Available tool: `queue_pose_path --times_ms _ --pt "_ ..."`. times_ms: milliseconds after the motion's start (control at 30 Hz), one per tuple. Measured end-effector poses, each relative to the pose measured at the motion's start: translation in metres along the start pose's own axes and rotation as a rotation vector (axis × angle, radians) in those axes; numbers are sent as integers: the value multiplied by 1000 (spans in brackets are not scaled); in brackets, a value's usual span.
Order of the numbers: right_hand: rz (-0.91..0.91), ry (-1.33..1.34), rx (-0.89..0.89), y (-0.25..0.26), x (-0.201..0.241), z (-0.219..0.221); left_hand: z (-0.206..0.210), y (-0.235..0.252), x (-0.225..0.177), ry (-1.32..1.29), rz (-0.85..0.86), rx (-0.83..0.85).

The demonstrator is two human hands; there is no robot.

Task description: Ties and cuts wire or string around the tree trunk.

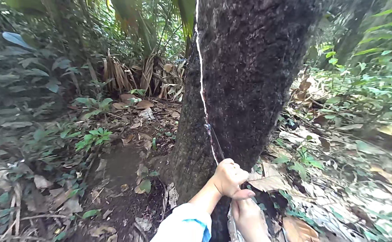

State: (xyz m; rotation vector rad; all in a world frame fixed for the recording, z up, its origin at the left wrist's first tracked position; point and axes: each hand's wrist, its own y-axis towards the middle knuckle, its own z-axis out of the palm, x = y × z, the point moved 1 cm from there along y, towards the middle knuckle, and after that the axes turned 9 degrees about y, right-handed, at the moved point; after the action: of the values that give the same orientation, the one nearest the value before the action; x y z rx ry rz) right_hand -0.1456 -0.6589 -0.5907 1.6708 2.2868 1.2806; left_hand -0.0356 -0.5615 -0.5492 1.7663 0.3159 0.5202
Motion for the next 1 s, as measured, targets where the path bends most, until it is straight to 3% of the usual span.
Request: queue_pose_path --times_ms 67,133,200,300,400,467,533,667,800,867,933,1000 --pt "-77 4 -109 -1 -23 32 5 -9 5 61 20 46" --pt "-52 87 -101 8 -26 51 1 -10 11 109 -58 42" --pt "-7 235 -99 43 -5 52 -16 2 18 127 -272 -21" --pt "-110 420 -237 102 27 33 -40 16 53 306 -625 -174" --pt "-168 481 -296 110 30 5 -54 23 92 341 -871 94" --pt "-169 509 -309 89 20 -3 -51 28 109 327 -859 275" --pt "-140 567 -310 61 7 -2 -43 29 122 315 -774 321" --pt "-54 635 -271 13 -16 8 -34 23 138 355 -541 167" --pt "-2 547 -183 -7 -27 13 -41 30 146 372 -468 184" --pt "-6 487 -137 -12 -33 20 -50 32 146 347 -555 240" --pt "0 413 -82 -12 -37 24 -67 27 139 296 -800 265" --pt "24 383 -34 -7 -40 28 -87 10 132 274 -1048 186"
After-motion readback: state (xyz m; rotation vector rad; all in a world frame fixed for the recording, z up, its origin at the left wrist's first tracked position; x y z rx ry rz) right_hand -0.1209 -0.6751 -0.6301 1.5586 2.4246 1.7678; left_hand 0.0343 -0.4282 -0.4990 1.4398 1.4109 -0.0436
